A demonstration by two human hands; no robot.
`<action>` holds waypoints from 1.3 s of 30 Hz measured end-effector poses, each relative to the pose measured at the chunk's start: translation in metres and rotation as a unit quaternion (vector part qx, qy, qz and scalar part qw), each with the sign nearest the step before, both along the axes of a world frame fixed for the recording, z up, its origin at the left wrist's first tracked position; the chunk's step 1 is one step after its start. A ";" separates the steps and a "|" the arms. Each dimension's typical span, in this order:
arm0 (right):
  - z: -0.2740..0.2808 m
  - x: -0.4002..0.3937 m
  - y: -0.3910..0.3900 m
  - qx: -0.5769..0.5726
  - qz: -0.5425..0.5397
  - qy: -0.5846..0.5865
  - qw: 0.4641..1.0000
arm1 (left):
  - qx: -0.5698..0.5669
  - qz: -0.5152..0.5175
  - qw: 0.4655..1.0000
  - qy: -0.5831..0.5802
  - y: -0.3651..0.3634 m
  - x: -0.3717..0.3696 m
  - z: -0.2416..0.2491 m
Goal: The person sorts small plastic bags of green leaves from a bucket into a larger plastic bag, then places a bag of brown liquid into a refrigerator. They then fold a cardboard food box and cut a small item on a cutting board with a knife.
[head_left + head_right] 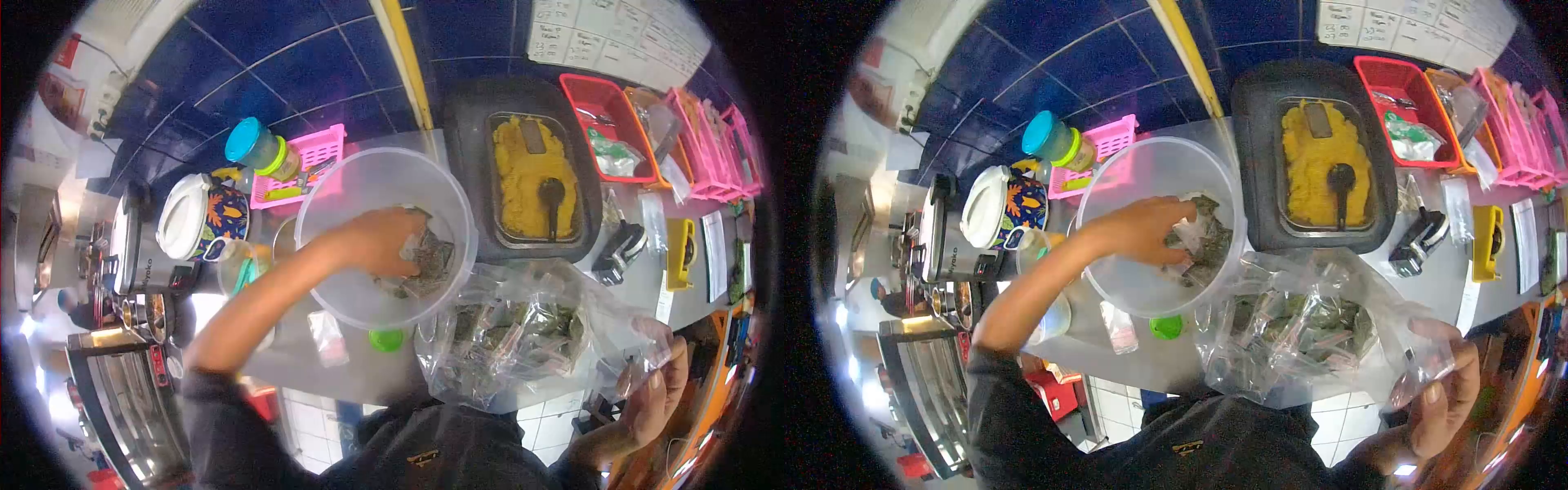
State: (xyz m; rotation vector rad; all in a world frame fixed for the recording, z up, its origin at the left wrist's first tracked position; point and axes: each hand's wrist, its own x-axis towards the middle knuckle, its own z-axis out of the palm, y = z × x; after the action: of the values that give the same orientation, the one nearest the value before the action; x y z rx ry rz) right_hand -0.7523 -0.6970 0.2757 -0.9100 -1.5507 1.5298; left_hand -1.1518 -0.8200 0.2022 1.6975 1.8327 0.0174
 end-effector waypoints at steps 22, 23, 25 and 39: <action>-0.044 0.026 0.022 0.026 -0.071 0.006 0.997 | -0.255 0.095 0.942 0.195 -0.004 -0.008 -0.112; -0.045 0.026 0.022 0.024 -0.067 0.006 0.997 | -0.172 0.122 0.950 0.233 -0.011 0.001 -0.111; -0.046 0.027 0.023 0.023 -0.064 0.003 0.998 | -0.191 0.132 0.955 0.187 -0.014 0.007 -0.123; -0.052 0.037 0.030 0.017 -0.014 -0.007 1.000 | -0.080 0.312 0.947 0.022 0.015 0.030 -0.123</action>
State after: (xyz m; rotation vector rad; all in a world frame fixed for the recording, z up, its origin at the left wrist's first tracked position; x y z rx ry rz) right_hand -0.7155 -0.6669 0.2241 -0.9219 -1.5635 1.4764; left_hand -1.1216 -0.8048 0.0794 0.9611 2.2646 0.0904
